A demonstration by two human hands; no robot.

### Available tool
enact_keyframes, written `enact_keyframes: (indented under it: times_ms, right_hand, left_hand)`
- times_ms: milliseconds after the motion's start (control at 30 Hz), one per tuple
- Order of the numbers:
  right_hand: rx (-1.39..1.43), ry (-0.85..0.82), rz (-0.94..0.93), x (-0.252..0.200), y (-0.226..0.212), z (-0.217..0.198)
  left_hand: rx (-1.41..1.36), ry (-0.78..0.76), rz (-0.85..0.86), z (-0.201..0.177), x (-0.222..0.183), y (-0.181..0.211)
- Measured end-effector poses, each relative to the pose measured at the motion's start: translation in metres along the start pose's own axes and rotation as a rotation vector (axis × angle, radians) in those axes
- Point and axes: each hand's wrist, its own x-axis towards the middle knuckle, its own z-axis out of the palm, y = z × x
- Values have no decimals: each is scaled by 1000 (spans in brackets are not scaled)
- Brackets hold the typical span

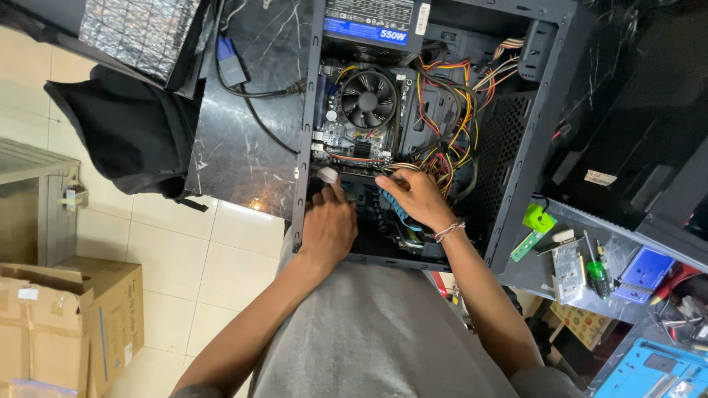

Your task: The person takes a graphics card out of a box, removes its protective elements, and inserts it into a slot on the motherboard inside a computer case, then secures it with a screwdriver.

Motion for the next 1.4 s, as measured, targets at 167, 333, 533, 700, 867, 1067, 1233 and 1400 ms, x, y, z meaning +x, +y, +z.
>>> enact_keyframes:
  times_ms: [167, 333, 533, 700, 867, 1067, 1233, 1400]
  right_hand:
    - [6, -6, 3, 0, -4, -1]
    - [27, -38, 37, 0, -6, -3]
    - [71, -43, 60, 0, -3, -5]
    - [67, -56, 96, 0, -10, -6]
    - [40, -58, 112, -7, -20, -7]
    - [32, -65, 94, -5, -19, -6]
    - [33, -63, 97, -5, -18, -5]
    - [42, -86, 94, -1, -14, -2]
  left_hand:
    - [7, -2, -6, -23, 1, 2]
    - [-73, 15, 1, -31, -1, 3]
    - [-55, 29, 21, -33, -3, 3]
    - [-43, 59, 12, -46, -1, 5]
    - [-69, -1, -13, -43, -2, 6]
    - [60, -49, -5, -56, 2, 8]
    - [144, -19, 19, -57, 3, 8]
    - [247, -8, 45, -49, 6, 9]
